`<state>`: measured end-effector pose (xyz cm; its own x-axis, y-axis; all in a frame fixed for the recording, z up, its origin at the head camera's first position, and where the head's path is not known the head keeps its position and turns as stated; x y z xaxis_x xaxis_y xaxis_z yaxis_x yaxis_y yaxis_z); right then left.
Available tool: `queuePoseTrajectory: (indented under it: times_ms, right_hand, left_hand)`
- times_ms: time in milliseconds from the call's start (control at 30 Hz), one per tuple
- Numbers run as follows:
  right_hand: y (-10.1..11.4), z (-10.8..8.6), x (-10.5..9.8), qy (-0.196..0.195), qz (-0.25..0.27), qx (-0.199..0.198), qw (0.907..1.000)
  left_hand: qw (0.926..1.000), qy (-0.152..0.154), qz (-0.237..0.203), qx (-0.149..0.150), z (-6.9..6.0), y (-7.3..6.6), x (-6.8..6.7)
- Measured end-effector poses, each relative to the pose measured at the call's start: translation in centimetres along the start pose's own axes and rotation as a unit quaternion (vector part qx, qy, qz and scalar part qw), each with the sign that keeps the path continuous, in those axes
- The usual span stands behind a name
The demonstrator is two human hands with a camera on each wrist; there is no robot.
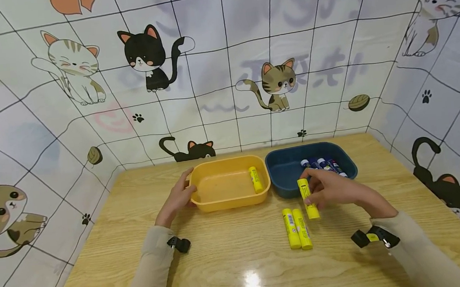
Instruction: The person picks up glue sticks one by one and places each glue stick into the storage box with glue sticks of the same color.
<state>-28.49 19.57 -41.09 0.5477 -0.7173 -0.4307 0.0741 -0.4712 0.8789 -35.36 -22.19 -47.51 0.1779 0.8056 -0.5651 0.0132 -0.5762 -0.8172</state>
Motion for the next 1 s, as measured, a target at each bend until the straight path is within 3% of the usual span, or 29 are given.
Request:
queuePoseTrajectory:
  times_ms: [467,1000]
  right_hand:
    - [2.7,1.8,-0.6,-0.026,0.01,-0.01,0.9996]
    - [5.4,5.1,-0.4,-0.017,0.004,-0.011,0.9998]
  left_hand:
    - [1.0,-0.003,0.005,-0.001,-0.1,-0.2,0.1]
    - [0.9999,-0.005,0.01,-0.002,0.1,0.0,-0.1]
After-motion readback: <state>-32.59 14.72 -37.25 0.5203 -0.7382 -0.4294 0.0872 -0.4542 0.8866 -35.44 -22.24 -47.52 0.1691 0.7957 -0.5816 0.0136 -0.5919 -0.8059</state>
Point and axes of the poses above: each hand's wrist, its own z-axis towards the middle knuckle, its own x-axis out of the palm, y = z × x, the point moved 7 cm from there along z, towards the middle knuckle, and after that the axes turned 10 degrees about z, right-handed, at the moved point
